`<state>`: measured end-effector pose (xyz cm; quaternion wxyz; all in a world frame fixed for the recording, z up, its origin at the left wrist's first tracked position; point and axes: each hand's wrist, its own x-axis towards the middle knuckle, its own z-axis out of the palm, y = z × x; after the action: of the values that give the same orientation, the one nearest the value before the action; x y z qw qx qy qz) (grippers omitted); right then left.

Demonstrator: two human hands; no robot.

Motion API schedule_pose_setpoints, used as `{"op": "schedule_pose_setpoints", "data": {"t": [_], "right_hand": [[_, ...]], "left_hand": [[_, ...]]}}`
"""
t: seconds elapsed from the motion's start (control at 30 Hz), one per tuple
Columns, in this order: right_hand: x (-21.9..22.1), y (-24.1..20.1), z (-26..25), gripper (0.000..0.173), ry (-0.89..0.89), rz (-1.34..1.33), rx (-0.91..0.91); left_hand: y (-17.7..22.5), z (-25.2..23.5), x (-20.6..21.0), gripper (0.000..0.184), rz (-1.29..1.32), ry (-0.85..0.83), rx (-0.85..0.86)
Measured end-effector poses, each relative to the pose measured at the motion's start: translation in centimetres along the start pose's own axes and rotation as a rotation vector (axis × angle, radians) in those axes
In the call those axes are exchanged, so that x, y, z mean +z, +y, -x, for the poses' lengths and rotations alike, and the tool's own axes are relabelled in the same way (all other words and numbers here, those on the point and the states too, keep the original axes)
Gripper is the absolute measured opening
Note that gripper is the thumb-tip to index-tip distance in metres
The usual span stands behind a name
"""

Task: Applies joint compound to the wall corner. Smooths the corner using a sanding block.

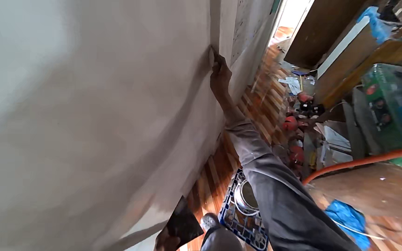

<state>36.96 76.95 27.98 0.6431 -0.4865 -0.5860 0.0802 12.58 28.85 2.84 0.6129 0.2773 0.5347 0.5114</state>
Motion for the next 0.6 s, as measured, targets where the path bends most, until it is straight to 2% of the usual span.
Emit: {"op": "schedule_pose_setpoints", "data": {"t": [0.2,0.4,0.6], "right_hand": [[-0.1,-2.4,0.5,0.038,-0.087,0.068,0.174],[0.5,-4.7,2.6,0.037,-0.066,0.074,0.255],[0.9,-7.0,6.5,0.038,-0.065,0.023,0.283]], "left_hand": [[0.4,1.5,-2.3,0.042,0.065,0.001,0.001],[-0.5,3.0,-6.7,0.042,0.044,0.008,0.047],[-0.6,4.6,-9.4,0.043,0.044,-0.034,0.009]]}}
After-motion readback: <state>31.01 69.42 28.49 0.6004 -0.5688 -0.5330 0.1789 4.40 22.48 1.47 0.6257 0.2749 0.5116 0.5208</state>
